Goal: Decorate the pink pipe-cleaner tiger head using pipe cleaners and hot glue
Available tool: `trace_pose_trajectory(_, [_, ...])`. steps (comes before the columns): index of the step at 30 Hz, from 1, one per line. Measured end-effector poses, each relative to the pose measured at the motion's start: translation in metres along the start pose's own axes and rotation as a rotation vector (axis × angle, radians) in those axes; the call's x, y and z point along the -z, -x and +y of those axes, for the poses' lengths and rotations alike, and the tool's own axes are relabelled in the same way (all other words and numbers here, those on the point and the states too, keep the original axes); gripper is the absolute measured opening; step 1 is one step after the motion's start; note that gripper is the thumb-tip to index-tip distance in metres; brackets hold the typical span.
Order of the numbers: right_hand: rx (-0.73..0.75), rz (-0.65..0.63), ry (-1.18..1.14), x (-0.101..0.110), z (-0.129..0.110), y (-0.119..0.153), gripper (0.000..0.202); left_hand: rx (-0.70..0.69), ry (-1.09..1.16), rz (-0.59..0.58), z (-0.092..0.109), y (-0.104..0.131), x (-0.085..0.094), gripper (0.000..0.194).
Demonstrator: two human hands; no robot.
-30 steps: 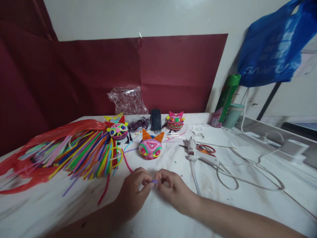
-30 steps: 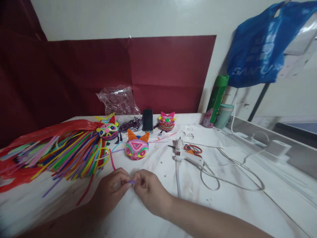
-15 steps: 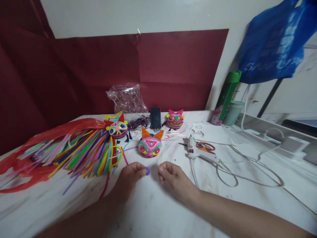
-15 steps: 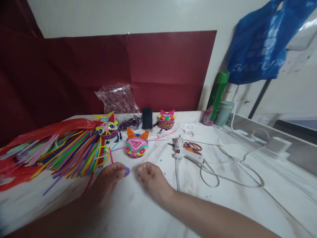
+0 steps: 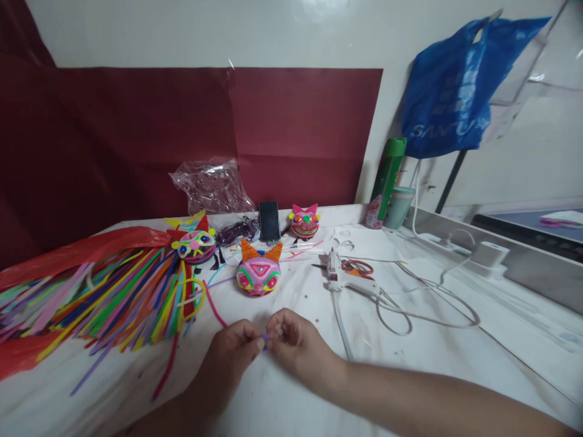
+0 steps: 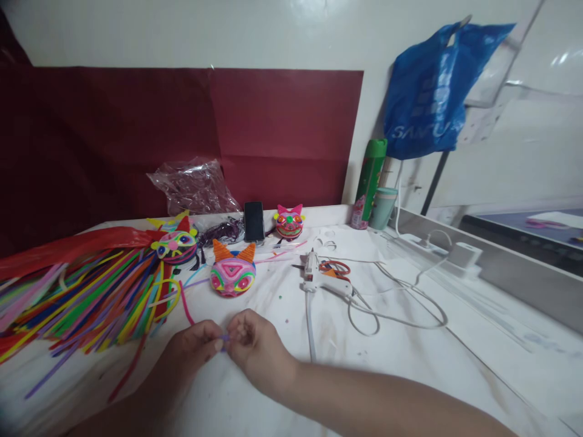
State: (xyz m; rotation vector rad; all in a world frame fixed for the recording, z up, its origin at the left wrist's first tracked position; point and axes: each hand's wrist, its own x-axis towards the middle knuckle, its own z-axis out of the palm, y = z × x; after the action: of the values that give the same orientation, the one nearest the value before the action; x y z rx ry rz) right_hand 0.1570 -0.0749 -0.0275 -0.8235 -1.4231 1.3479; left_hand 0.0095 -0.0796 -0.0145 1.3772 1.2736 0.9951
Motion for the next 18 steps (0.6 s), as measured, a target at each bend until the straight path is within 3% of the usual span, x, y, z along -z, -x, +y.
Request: trace_pose_trajectory(18, [0.047, -0.013, -0.057, 0.0013, -0.0015, 0.0015, 0.015, -0.036, 0.012, -0.032, -0.0058, -0.0037, -0.0009, 0.022])
